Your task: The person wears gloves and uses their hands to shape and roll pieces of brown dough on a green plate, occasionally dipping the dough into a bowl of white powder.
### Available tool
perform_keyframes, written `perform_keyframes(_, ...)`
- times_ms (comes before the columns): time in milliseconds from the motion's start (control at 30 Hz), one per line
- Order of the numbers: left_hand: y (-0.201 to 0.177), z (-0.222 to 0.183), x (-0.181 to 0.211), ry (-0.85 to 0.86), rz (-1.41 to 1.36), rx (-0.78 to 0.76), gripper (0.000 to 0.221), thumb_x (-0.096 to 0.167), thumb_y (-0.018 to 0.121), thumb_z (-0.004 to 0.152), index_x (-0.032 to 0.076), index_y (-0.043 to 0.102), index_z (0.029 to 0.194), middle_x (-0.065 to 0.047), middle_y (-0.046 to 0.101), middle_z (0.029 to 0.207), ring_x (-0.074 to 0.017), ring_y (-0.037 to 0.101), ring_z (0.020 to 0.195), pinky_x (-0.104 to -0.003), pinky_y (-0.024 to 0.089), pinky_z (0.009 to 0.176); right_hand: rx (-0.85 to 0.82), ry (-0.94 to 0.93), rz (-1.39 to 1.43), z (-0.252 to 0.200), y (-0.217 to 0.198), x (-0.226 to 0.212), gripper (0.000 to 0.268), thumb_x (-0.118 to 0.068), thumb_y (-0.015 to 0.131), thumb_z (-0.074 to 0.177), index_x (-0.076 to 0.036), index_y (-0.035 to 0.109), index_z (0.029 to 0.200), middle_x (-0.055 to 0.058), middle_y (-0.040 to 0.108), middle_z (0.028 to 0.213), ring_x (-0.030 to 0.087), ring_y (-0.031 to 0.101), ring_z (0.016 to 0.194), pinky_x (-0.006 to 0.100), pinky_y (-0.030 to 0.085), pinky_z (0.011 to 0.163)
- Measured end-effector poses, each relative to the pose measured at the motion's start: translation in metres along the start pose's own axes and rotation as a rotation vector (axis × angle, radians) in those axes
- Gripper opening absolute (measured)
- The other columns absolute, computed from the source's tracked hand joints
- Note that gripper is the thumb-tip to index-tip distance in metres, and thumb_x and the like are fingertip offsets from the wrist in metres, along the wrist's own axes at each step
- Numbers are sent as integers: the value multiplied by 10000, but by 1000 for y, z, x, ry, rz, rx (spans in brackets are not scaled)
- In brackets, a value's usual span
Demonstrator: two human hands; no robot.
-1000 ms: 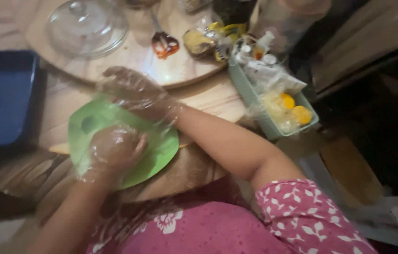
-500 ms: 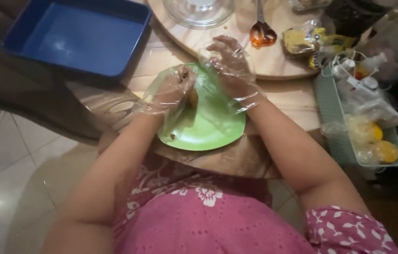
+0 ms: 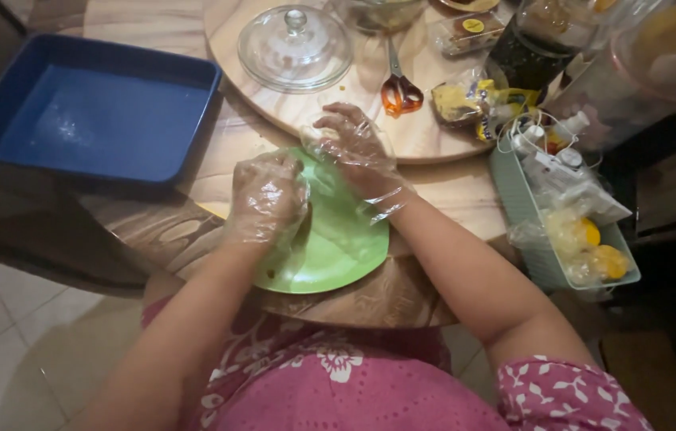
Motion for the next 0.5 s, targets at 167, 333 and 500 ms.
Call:
perform_keyframes(167, 4, 2, 11, -68, 116, -124, 222, 294, 605, 912, 184, 591, 1104, -42, 601, 1108, -262, 533, 1147, -429, 326, 1042, 49, -66, -22, 1, -2, -9, 297, -168, 722, 978, -10, 626, 1211, 177, 453, 1365, 203, 584, 1226, 320, 568, 966)
perform_keyframes(333, 21, 3, 16, -157, 53, -220, 414, 266, 524, 993, 61, 554, 1351, -184, 551, 1414, -364, 382, 1445, -522, 119, 1235, 60, -38, -17, -2, -12, 10, 275, -169, 724, 980, -13, 635, 1187, 164, 453, 1381, 183, 598, 1194, 326, 578, 935)
perform_keyframes(500, 20, 0, 26, -237, 23, -64, 390, 134, 538, 961, -12, 629, 1311, -268, 597, 1362, -433, 384, 1435, -549, 161, 1236, 46, -5, -11, -1, -8, 5, 272, -185, 729, 973, -31, 645, 1181, 139, 413, 1417, 170, 587, 1236, 320, 569, 978)
Point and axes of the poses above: each hand's wrist, its own z-axis towards the middle knuckle, its own y-axis out of the palm, x = y × z, the point moved 7 cm from there along z, towards the middle knuckle
